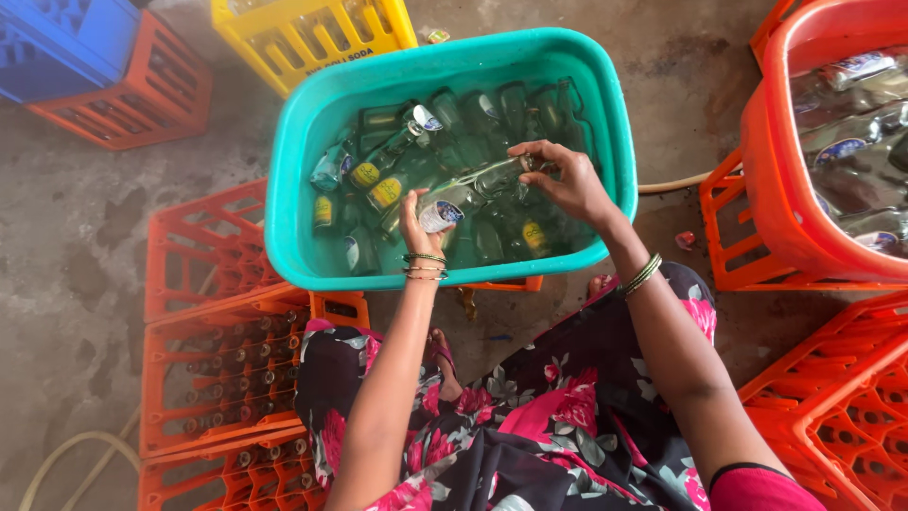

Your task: The person washes glass bottles by hand in a teal tub filled with water. They pick up bottles, rinse them, and place them into an orange tub. The person also places some bottles into an orange crate on the floor.

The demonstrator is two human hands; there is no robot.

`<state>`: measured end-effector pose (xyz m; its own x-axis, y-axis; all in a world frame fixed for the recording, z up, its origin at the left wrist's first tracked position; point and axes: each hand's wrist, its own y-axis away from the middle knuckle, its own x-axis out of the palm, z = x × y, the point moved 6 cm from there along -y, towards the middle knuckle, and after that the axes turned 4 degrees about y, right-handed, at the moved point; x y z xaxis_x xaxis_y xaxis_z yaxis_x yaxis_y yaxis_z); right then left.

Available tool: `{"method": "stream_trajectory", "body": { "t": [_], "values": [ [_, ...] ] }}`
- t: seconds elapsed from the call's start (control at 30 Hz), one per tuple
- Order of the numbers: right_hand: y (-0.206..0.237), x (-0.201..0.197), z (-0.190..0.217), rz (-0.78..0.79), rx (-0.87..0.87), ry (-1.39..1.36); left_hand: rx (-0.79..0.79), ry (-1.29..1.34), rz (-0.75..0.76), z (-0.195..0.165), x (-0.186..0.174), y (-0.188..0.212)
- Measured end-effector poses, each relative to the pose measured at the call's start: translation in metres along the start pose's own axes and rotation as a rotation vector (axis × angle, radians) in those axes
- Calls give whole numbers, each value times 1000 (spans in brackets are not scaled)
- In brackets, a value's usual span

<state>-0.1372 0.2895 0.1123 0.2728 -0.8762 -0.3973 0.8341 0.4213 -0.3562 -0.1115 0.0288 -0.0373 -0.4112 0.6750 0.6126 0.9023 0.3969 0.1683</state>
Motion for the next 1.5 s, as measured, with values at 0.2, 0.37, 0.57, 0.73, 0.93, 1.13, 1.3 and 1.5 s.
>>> {"method": "stream_trajectory", "body": {
  "t": [0.2,0.37,0.57,0.73,0.93,1.13,1.3,1.5],
  "values": [
    [4,-13,-10,4,35,28,164,-163,149,-37,24,-20],
    [4,-11,-6,-21,-11,116,360,-327,200,-62,40,-29],
    [2,-10,-7,-40,-37,152,564,-512,262,-77,50,-27],
    [3,-10,-7,-37,-28,150,564,-509,278,-77,52,-28],
    [2,-10,-7,-38,-3,176,571,-510,276,-78,53,-29],
    [1,-12,-4,-46,-33,184,595,-542,294,-83,60,-32],
    [2,-13,-3,-45,-4,163,609,-561,299,-85,63,-31],
    [2,-15,-2,-53,-25,159,608,-550,310,-84,65,-32]
  ]
}}
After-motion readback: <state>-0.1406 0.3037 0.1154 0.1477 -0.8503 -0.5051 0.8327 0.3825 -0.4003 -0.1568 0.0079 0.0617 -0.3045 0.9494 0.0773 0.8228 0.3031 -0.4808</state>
